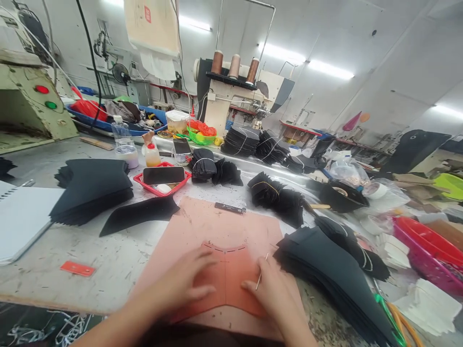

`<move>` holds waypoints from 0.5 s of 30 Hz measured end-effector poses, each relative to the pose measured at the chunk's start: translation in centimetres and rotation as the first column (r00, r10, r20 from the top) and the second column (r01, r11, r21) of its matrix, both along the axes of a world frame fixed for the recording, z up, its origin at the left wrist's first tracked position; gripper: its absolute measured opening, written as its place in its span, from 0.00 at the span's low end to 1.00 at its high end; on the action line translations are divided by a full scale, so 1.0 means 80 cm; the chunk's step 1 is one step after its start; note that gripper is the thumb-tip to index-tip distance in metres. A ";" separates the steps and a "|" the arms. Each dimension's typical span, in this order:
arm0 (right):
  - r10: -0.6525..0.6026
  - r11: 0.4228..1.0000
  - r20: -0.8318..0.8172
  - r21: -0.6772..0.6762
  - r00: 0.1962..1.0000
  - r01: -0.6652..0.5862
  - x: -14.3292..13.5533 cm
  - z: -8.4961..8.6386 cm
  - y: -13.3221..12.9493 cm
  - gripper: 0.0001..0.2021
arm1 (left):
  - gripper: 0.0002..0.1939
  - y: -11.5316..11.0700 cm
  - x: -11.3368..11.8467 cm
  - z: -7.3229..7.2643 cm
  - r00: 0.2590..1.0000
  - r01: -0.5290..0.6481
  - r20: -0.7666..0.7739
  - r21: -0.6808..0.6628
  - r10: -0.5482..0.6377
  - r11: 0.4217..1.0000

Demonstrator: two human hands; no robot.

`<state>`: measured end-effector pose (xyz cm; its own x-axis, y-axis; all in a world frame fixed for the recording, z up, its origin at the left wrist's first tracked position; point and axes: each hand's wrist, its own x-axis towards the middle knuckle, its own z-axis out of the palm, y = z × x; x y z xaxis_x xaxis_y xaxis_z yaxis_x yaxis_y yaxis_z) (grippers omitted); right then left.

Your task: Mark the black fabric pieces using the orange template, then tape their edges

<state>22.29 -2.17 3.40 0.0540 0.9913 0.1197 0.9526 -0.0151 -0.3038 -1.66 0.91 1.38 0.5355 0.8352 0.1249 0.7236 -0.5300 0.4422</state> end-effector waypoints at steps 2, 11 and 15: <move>0.038 0.999 -0.071 0.001 0.997 -0.038 -0.004 0.002 -0.001 0.18 | 0.19 0.024 -0.016 0.010 0.990 -0.144 0.001 0.011 0.144 0.990; -0.317 0.758 -0.391 0.443 0.864 0.478 0.142 0.068 -0.043 0.18 | 0.17 0.125 -0.071 0.030 0.833 -0.524 -0.153 0.093 0.532 0.847; -0.656 0.674 -0.284 0.196 0.699 0.713 0.234 0.078 -0.064 0.13 | 0.14 0.127 -0.063 0.036 0.858 -0.476 -0.164 0.104 0.487 0.873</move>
<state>41.04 -7.30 9.61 0.7516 0.5918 0.2912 0.6357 -0.5323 -0.5590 -6.71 11.04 4.26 0.0856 0.9889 0.1212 0.9587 -0.1149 0.2600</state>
